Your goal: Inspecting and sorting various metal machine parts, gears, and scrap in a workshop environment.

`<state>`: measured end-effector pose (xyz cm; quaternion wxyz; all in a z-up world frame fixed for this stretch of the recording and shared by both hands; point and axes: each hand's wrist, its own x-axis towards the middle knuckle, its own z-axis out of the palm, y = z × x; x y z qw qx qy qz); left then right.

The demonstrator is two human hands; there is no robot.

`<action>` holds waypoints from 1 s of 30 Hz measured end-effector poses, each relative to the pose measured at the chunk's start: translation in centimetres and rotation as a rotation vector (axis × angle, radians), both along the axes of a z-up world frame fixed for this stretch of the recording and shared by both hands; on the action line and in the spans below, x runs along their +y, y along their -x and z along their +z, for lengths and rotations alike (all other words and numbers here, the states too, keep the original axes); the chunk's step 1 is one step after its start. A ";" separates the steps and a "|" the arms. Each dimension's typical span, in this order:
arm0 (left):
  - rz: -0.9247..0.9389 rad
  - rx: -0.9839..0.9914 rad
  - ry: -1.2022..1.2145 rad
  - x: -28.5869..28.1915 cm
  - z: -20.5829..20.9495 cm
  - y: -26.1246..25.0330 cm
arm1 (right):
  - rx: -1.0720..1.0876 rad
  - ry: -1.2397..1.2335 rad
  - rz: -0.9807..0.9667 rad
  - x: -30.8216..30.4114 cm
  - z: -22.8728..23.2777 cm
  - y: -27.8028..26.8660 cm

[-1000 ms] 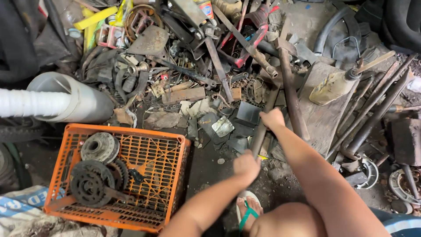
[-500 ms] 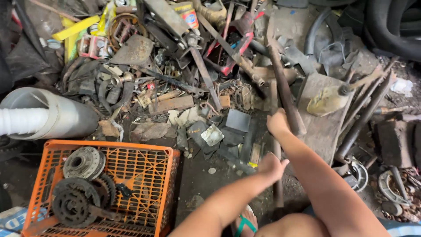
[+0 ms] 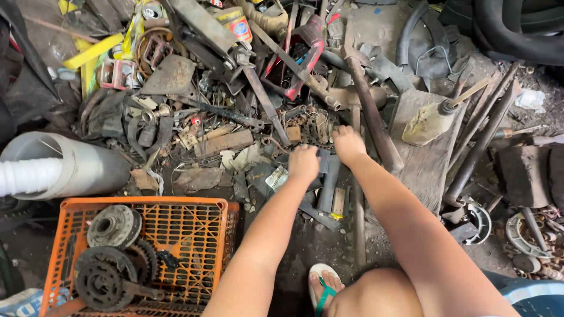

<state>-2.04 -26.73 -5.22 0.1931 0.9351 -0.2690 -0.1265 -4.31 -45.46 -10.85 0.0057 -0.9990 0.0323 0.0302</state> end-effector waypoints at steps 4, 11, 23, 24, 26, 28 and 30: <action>0.045 -0.022 -0.011 1.6 -1.7 -1.2 | 0.000 -0.011 0.028 0.4 -0.9 0.3; -0.001 0.035 0.033 2.9 -2.5 -1.3 | -0.006 0.077 0.121 1.0 -1.5 -0.4; -0.050 0.087 -0.054 2.9 -2.1 -1.6 | -0.064 0.046 0.037 -0.7 -2.6 -0.5; -0.056 0.089 -0.048 3.0 -1.7 -1.6 | -0.129 -0.068 -0.059 -1.0 -2.5 -0.5; -0.051 0.107 -0.049 3.1 -1.7 -1.4 | -0.208 -0.172 -0.116 -1.1 -1.4 -0.4; -0.050 0.122 -0.047 3.0 -1.5 -1.3 | -0.291 -0.274 -0.177 -1.1 0.3 -0.5; -0.041 0.159 -0.057 3.0 -1.3 -1.2 | -0.411 -0.148 -0.108 -0.7 2.6 -0.5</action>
